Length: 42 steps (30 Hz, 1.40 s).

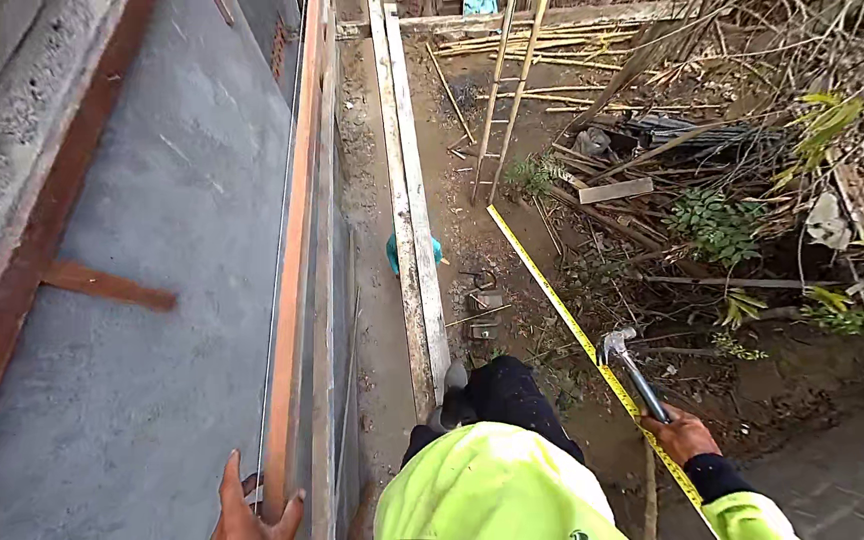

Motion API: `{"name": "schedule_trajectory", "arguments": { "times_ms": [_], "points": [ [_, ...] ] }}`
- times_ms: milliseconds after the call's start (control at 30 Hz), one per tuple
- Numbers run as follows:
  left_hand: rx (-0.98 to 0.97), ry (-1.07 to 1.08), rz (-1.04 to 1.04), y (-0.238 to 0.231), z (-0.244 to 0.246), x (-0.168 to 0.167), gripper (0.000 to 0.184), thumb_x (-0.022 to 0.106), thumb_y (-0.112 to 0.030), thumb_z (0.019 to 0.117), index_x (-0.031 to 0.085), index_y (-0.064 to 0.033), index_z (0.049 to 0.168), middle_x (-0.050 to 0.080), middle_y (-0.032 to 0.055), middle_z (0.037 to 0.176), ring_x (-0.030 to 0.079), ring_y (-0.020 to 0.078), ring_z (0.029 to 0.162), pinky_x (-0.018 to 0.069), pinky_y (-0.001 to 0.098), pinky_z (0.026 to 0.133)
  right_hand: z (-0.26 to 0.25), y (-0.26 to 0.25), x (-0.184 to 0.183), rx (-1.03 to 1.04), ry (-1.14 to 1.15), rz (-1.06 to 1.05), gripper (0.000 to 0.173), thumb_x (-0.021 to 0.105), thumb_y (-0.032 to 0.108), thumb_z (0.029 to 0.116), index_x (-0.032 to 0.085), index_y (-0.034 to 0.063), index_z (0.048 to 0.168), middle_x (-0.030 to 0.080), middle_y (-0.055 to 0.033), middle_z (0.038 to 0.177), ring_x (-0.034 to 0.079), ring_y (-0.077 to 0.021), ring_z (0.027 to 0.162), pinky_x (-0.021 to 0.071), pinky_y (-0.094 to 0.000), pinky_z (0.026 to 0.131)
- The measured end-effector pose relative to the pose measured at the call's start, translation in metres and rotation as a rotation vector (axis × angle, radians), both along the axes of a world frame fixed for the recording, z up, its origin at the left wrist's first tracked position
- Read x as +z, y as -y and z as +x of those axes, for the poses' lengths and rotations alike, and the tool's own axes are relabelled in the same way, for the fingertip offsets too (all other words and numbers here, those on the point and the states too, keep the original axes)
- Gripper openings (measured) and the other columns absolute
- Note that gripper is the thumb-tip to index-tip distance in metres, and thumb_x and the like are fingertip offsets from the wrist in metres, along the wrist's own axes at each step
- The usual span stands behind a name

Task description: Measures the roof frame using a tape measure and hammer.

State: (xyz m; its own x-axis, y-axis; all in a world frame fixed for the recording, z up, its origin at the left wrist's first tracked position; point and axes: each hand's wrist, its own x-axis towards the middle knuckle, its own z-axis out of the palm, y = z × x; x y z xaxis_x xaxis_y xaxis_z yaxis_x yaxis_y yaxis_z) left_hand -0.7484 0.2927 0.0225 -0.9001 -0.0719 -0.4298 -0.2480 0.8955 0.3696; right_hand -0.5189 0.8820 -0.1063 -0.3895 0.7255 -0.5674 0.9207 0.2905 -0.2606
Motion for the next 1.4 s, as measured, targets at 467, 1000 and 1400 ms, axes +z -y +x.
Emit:
{"name": "schedule_trajectory", "arguments": {
  "times_ms": [467, 1000, 1400],
  "points": [
    [-0.087, -0.273, -0.063, -0.165, -0.380, -0.024, 0.100, 0.078, -0.019, 0.0873, 0.014, -0.0086, 0.164, 0.067, 0.0297, 0.122, 0.067, 0.0544, 0.102, 0.0486, 0.0737, 0.087, -0.215, -0.048, -0.070, -0.037, 0.008, -0.172, 0.024, 0.072, 0.021, 0.0963, 0.075, 0.0067, 0.115, 0.073, -0.0213, 0.109, 0.068, -0.0390, 0.108, 0.0489, -0.0630, 0.098],
    [-0.063, -0.226, -0.173, -0.260, -0.563, -0.013, 0.100, 0.076, -0.026, 0.0890, 0.012, -0.0120, 0.165, 0.066, 0.0293, 0.122, 0.067, 0.0528, 0.103, 0.0497, 0.0730, 0.086, -0.483, -0.169, -0.029, 0.070, -0.122, -0.121, 0.017, 0.075, 0.016, 0.0932, 0.075, 0.0050, 0.107, 0.073, -0.0207, 0.097, 0.068, -0.0376, 0.095, 0.0494, -0.0634, 0.089],
    [0.084, -0.252, -0.029, -0.367, -0.832, -0.024, 0.100, 0.077, -0.027, 0.0892, 0.013, -0.0095, 0.164, 0.070, 0.0240, 0.121, 0.070, 0.0475, 0.102, 0.0518, 0.0679, 0.090, -0.754, -0.272, -0.020, 0.142, -0.225, -0.127, 0.015, 0.076, 0.010, 0.0908, 0.074, 0.0016, 0.103, 0.072, -0.0199, 0.092, 0.068, -0.0338, 0.086, 0.0516, -0.0597, 0.083]
  ]
}}
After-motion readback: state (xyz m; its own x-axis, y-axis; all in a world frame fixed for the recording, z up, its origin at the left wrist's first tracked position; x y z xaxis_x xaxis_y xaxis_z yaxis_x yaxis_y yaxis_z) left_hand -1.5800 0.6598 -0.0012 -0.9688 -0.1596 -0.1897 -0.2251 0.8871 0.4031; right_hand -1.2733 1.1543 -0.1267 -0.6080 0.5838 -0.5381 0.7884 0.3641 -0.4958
